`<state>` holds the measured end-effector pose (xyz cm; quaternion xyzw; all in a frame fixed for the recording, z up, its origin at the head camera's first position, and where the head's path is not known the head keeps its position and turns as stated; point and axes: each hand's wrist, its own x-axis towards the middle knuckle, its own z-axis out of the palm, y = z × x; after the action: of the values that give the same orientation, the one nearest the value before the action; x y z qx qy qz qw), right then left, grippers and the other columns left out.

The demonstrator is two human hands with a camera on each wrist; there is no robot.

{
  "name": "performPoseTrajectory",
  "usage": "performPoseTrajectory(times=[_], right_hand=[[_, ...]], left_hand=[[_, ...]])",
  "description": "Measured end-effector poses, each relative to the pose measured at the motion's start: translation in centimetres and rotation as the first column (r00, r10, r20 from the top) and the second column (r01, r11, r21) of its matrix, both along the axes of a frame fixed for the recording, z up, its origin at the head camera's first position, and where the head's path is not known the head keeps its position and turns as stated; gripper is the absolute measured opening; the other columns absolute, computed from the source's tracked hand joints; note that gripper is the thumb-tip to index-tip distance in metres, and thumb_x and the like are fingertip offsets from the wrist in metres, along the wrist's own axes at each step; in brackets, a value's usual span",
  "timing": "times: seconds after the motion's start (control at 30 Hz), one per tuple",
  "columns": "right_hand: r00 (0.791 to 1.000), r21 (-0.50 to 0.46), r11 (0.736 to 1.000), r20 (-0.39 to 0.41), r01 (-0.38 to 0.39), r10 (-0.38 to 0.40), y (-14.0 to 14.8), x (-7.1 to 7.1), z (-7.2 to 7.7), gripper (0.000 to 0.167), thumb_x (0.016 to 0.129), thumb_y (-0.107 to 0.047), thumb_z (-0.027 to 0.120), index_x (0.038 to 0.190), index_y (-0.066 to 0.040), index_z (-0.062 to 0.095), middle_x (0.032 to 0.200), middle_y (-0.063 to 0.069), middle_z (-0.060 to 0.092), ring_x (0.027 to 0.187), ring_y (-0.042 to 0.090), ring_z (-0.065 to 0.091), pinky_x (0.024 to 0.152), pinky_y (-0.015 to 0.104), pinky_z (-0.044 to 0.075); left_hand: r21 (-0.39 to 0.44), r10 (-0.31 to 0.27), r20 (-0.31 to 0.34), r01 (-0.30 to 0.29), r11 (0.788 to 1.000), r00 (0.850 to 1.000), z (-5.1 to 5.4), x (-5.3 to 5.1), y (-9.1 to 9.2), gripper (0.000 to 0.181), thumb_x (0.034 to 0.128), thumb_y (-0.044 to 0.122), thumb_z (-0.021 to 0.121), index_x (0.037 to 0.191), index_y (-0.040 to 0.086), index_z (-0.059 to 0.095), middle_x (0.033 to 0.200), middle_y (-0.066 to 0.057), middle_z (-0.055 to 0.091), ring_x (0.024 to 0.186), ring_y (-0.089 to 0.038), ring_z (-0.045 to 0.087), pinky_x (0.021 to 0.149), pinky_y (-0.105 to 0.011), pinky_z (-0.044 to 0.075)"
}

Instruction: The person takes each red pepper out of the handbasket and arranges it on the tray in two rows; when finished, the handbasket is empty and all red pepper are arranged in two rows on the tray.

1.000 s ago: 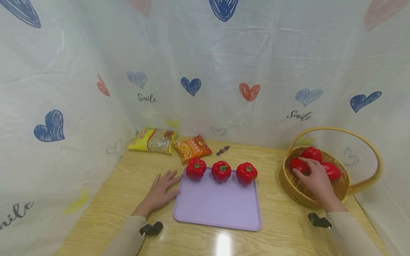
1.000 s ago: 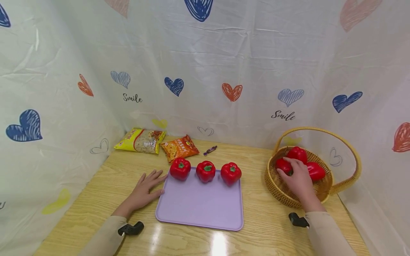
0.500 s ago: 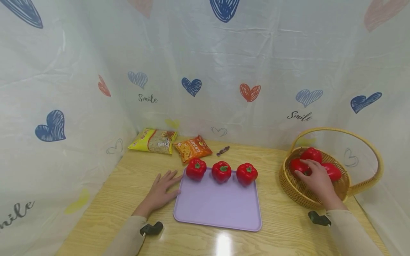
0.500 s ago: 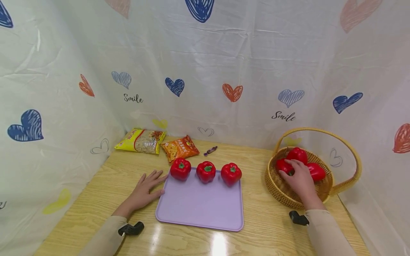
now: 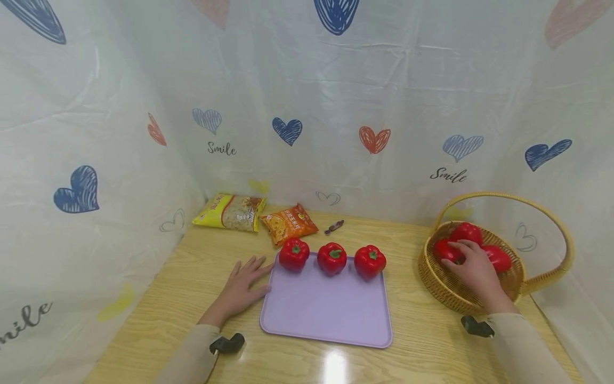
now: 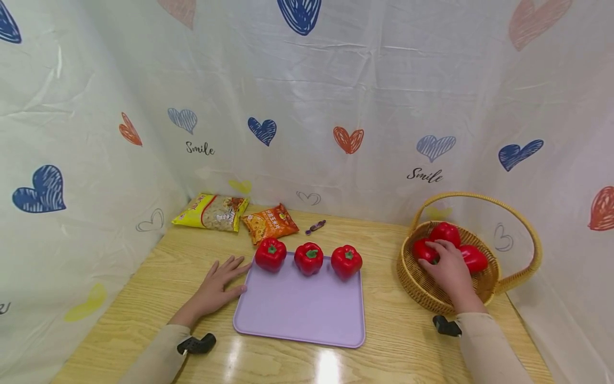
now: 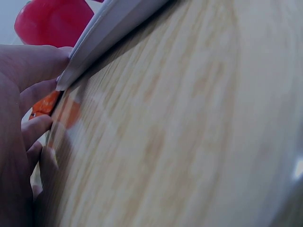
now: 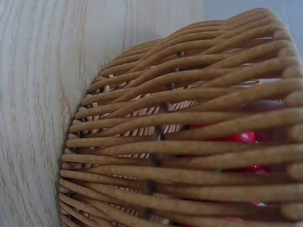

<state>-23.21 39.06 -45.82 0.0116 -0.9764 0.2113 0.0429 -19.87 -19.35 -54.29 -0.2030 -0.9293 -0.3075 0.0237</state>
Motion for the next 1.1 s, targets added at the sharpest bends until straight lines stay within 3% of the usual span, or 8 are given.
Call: performPoseTrajectory(times=[0.27,0.63,1.1], right_hand=[[0.999,0.028,1.000,-0.054,-0.005,0.007,0.04,-0.16,-0.53,0.056,0.086,-0.018,0.080,0.130,0.007,0.057,0.136,0.037,0.039,0.120,0.061,0.034,0.096,0.080,0.035],[1.000,0.004,1.000,0.022,-0.001,0.001,0.13,-0.31,-0.57,0.059,0.089,-0.021,0.077,0.136,0.004,0.051,0.137,0.044,0.037,0.121,0.063,0.038,0.095,0.080,0.036],[0.999,-0.008,1.000,0.034,0.007,-0.006,-0.25,0.05,-0.73,0.057,0.090,-0.024,0.076,0.135,0.000,0.051,0.134,0.042,0.040,0.117,0.060,0.043,0.091,0.078,0.042]], left_hand=[[0.002,-0.002,-0.006,0.002,1.000,1.000,-0.09,-0.04,0.01,0.057,0.0970,0.041,0.065,0.149,0.019,0.055,0.159,-0.016,0.040,0.151,-0.043,0.024,0.121,-0.065,0.000],[-0.003,0.000,-0.008,0.000,1.000,1.000,-0.04,-0.01,0.03,0.057,0.0967,0.041,0.065,0.148,0.019,0.055,0.160,-0.016,0.039,0.151,-0.042,0.024,0.121,-0.065,0.000],[-0.005,0.000,0.008,0.000,1.000,1.000,0.06,0.00,0.04,0.057,0.0973,0.041,0.065,0.149,0.019,0.054,0.160,-0.016,0.039,0.151,-0.043,0.023,0.121,-0.065,0.000]])
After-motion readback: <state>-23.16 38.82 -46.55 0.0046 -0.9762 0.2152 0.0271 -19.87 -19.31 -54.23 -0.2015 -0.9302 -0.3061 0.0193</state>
